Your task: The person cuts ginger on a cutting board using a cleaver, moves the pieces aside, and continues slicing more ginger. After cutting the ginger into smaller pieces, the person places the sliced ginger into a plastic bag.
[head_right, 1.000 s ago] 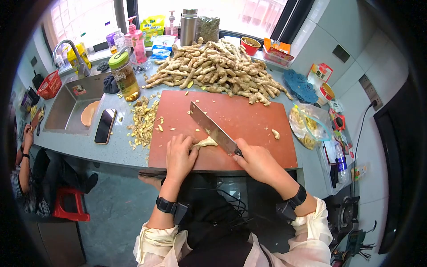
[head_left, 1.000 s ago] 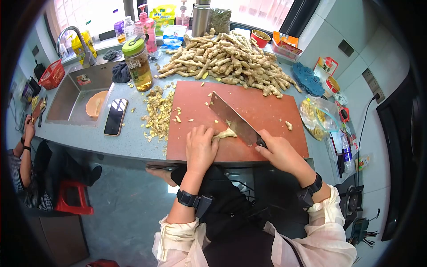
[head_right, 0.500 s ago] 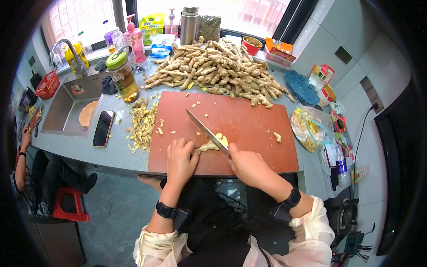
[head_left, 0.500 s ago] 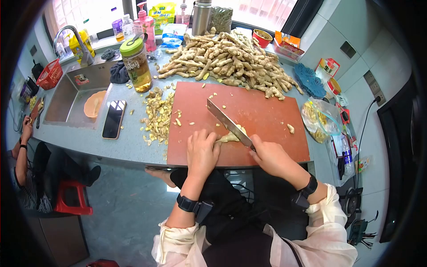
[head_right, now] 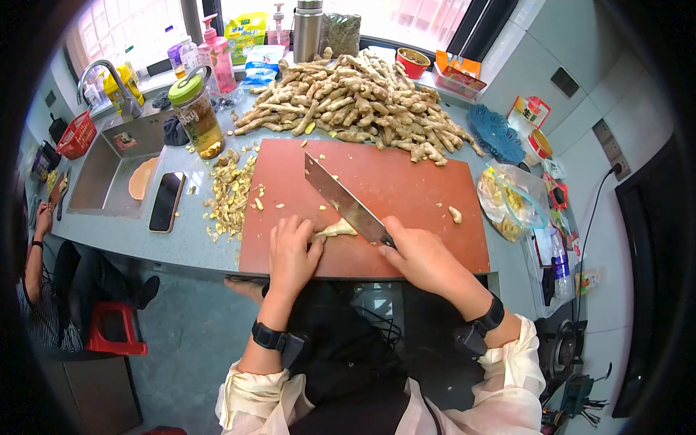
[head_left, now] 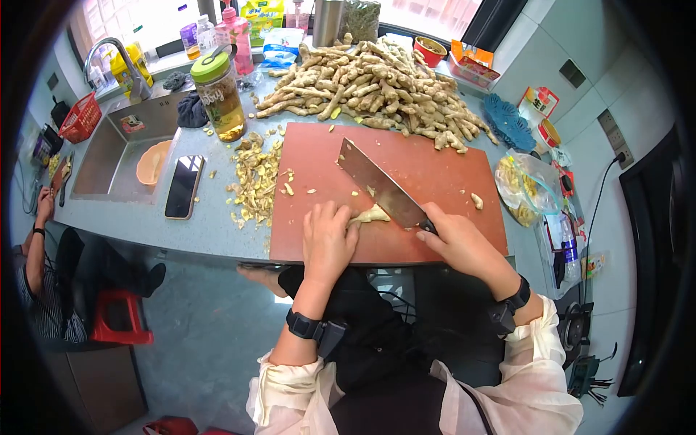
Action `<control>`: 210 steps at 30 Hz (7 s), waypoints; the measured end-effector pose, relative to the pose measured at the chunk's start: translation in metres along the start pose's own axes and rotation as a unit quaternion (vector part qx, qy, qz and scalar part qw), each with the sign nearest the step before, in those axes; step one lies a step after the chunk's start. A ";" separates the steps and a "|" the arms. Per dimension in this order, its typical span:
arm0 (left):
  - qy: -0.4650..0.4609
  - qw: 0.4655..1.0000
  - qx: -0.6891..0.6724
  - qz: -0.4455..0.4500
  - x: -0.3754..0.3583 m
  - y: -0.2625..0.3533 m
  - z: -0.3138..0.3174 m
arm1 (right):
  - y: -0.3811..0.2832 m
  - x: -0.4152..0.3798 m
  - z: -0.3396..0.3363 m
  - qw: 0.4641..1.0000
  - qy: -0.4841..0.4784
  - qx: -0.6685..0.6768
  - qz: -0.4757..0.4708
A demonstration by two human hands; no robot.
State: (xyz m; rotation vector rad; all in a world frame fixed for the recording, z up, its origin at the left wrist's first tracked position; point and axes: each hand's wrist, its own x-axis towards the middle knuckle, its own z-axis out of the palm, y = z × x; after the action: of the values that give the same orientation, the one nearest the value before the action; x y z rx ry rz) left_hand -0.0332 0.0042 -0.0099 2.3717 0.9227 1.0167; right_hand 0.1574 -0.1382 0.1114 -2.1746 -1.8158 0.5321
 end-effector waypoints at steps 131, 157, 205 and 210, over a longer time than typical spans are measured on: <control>-0.003 0.999 0.031 -0.017 -0.006 0.004 0.000 | 0.054 -0.048 -0.005 0.958 0.029 0.255 0.131; 0.034 0.999 -0.004 -0.019 -0.007 0.008 0.001 | 0.003 -0.041 -0.016 0.994 -0.038 0.068 0.077; 0.042 0.999 0.002 -0.032 -0.008 0.011 0.001 | 0.054 -0.034 0.088 0.841 0.173 0.503 0.099; 0.045 0.998 0.007 -0.033 -0.008 0.010 0.002 | 0.058 -0.032 0.084 0.826 0.167 0.528 0.102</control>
State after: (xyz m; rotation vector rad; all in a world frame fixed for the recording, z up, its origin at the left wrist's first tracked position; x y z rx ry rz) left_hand -0.0315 -0.0090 -0.0096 2.3059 1.0363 1.1031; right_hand 0.1673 -0.1838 0.0147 -1.5012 -0.7490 0.8603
